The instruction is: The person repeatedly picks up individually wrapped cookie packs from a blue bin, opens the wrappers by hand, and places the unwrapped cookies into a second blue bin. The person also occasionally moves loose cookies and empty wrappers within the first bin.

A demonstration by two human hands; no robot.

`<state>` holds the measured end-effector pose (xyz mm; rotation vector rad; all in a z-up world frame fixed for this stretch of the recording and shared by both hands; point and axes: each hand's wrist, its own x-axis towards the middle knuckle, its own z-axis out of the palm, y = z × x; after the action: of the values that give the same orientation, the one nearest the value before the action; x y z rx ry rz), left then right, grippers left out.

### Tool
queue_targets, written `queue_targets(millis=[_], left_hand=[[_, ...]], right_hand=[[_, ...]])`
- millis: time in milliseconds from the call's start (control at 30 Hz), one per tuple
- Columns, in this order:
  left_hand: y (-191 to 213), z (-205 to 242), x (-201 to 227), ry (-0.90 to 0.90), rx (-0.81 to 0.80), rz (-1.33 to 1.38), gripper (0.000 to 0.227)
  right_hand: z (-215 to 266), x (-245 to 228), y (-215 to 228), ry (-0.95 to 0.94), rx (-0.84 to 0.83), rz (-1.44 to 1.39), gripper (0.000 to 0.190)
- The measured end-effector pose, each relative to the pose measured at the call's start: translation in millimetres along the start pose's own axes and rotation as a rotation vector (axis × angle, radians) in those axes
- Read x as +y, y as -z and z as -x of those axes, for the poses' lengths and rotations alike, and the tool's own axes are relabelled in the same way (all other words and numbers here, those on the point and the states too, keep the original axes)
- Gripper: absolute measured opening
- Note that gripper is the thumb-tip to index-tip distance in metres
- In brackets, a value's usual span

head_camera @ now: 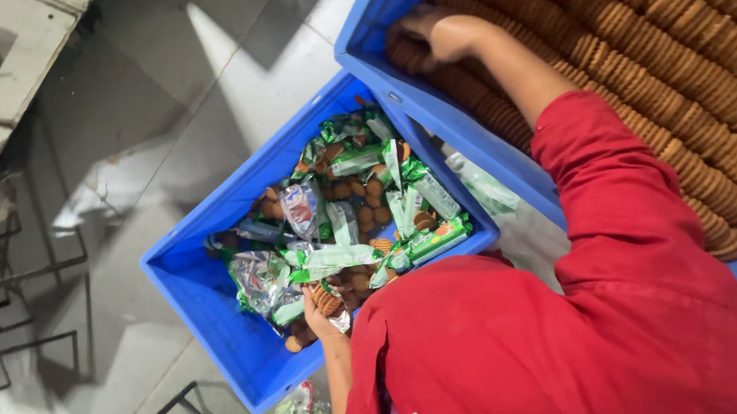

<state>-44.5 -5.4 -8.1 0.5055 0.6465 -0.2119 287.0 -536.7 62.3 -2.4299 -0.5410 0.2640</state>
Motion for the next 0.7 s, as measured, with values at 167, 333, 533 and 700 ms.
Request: queue_targets(millis=[167,333,533,700], left_hand=[[-2.4,-4.7,-10.9,-0.044,0.069,-0.073,0.043],[-2.8,-13.6,-13.1,-0.062,0.125,-0.129,0.046],[8.7,-18.1,-9.7,0.044,-0.086,0.126,0.039],[11.4,-43.8,4.7,0.078,-0.207,0.243,0.037]], right_hand=[[15.7,-26.7,12.2,-0.043,0.041,-0.092,0.074],[32.0,-38.1,6.8,0.013,0.221,-0.062,0.067],[34.8,-14.3,-13.5,-0.066,0.195,-0.289,0.067],[32.6,-26.3,-3.0,-0.075,0.232,-0.097,0.069]])
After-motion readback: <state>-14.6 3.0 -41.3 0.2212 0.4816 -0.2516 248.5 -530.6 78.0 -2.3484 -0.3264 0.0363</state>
